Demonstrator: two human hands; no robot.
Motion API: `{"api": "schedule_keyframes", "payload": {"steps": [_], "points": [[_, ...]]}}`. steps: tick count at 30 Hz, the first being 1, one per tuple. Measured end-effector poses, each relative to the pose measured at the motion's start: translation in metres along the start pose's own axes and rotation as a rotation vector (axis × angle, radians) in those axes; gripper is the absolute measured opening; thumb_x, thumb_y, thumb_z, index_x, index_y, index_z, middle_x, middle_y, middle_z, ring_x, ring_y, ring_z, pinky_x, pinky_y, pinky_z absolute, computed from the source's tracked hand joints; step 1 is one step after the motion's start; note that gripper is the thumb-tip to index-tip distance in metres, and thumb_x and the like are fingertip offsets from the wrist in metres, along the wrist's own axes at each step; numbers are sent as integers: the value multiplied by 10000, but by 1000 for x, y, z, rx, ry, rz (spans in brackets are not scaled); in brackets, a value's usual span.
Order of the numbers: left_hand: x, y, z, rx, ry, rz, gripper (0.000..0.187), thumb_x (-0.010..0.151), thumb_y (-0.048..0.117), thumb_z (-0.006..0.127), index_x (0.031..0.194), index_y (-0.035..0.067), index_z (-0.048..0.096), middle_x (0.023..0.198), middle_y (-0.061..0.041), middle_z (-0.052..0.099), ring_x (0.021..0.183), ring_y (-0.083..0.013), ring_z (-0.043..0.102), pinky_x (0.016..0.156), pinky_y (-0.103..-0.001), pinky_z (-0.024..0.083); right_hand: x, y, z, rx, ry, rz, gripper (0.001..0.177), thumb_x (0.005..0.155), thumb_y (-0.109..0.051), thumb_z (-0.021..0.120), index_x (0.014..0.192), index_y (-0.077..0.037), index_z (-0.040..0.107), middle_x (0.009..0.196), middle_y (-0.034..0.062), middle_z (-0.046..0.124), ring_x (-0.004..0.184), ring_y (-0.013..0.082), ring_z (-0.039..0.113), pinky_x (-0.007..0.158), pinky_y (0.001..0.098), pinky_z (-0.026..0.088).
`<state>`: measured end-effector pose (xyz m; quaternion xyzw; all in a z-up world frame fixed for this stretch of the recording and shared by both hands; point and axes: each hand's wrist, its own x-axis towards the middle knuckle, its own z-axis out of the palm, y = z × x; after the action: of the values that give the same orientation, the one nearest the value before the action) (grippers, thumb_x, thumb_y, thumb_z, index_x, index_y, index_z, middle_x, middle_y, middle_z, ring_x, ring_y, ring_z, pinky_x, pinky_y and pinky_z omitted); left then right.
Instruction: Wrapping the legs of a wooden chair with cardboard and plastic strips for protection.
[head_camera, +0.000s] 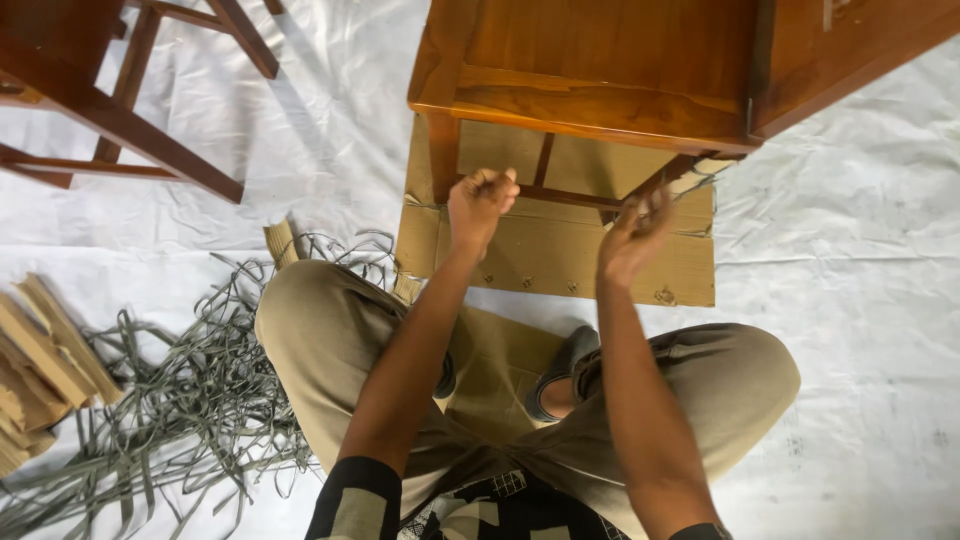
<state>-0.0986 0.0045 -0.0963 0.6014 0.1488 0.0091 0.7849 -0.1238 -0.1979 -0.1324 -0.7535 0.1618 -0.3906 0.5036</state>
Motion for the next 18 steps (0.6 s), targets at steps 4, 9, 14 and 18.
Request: {"api": "schedule_keyframes", "payload": {"steps": [4,9,14,18], "points": [[-9,-32,-31,290,14,-9,273,866,396,794,847,126,754,741,-73,756,678,-142,743,655,-296,620,-53,34,28,150,-118,-50,288,998,20,479,1267,31,580,1071,154,593,962,215,588,827,302,503],[-16,-84,-81,767,-2,-17,311,902,457,680,931,156,752,811,-118,745,810,-387,732,751,-510,570,-106,57,50,-150,-492,402,372,925,-268,659,1287,-185,679,1211,77,742,1077,287,720,915,421,565],[-21,-125,-124,961,2,-137,402,959,509,607,1042,155,778,919,-117,777,890,-382,751,782,-487,600,-143,77,86,-259,-784,421,361,922,-344,685,1267,-239,698,1175,64,739,1095,285,705,939,447,564],[-34,-133,-152,977,49,-222,371,952,450,588,1111,167,769,1046,-134,775,1004,-431,725,854,-560,578,-171,72,104,-347,-983,426,367,888,-456,702,1232,-335,735,1103,-3,740,1097,240,705,953,403,560]]}}
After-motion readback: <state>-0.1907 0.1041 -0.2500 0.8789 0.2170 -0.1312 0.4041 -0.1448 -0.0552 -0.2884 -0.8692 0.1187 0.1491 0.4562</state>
